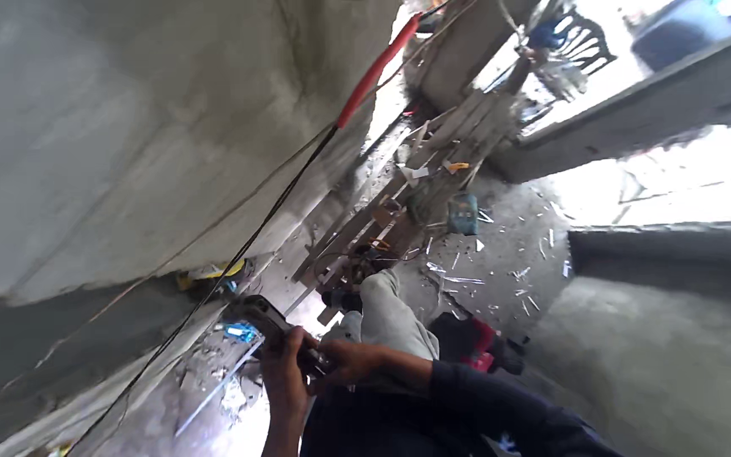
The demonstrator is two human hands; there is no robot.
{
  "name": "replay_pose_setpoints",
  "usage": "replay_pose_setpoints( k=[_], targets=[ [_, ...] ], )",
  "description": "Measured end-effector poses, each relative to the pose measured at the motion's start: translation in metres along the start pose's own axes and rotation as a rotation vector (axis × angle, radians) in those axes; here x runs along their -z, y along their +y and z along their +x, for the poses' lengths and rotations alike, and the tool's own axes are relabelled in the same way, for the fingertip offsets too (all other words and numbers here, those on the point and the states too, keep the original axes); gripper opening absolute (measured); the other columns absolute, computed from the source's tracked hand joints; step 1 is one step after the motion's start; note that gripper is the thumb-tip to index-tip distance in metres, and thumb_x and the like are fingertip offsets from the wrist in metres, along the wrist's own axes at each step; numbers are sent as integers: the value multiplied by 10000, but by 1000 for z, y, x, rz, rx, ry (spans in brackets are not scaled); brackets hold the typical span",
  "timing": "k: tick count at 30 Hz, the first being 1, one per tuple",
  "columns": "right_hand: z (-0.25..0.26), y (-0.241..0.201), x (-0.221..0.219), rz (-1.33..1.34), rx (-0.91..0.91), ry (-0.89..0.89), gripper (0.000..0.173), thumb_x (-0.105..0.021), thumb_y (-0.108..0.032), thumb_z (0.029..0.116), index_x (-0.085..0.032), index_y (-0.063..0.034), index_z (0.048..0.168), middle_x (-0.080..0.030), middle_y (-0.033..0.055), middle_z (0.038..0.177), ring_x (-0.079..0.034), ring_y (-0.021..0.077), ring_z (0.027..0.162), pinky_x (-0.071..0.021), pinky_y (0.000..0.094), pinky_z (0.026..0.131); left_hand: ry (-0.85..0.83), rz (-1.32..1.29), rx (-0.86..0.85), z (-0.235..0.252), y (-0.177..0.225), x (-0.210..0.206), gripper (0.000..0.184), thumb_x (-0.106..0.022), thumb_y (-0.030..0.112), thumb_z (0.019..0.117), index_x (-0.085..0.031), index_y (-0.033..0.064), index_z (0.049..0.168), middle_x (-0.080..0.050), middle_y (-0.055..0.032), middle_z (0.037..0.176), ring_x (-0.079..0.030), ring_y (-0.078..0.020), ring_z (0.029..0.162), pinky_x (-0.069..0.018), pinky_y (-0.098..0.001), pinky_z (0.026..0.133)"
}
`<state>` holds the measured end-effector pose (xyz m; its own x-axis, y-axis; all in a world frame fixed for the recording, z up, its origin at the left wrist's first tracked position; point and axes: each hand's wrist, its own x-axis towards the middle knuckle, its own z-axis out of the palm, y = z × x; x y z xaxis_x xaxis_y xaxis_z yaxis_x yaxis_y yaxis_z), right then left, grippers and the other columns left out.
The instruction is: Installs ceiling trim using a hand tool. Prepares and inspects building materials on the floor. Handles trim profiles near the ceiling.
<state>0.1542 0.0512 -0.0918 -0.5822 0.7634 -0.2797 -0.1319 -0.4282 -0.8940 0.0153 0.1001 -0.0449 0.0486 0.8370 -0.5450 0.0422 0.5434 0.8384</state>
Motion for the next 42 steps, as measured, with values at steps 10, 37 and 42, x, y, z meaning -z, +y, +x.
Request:
replay_pose_setpoints(
  k=[10, 37, 42],
  targets=[
    [-74, 36, 52, 58, -313, 426, 312, -696, -292, 949, -661, -40, 1130, -672, 75, 861, -635, 143, 701, -556, 378, 682, -315, -42, 380, 49, -65, -86, 304, -544, 171, 1041, -563, -87, 1201, -729, -214, 969, -725, -284, 880, -606, -408, 797],
    [-23, 136, 209, 388, -827, 599, 474, -564, -262, 1045, -426, -26, 1431, -668, 168, 1019, -697, 254, 753, -604, 437, 690, -387, 645, 701, 193, -204, -114, 483, -464, 400, 1091, -594, -10, 1311, -739, -161, 1046, -738, -251, 892, -605, -434, 797],
    [0, 225, 278, 225, -972, 696, 503, -548, -293, 1044, -441, -15, 1450, -669, 208, 1121, -702, 301, 914, -582, 489, 825, -422, 933, 751, 243, -284, -41, 390, -529, 323, 1071, -618, -4, 1265, -733, -175, 1062, -733, -277, 907, -593, -472, 809]
  ],
)
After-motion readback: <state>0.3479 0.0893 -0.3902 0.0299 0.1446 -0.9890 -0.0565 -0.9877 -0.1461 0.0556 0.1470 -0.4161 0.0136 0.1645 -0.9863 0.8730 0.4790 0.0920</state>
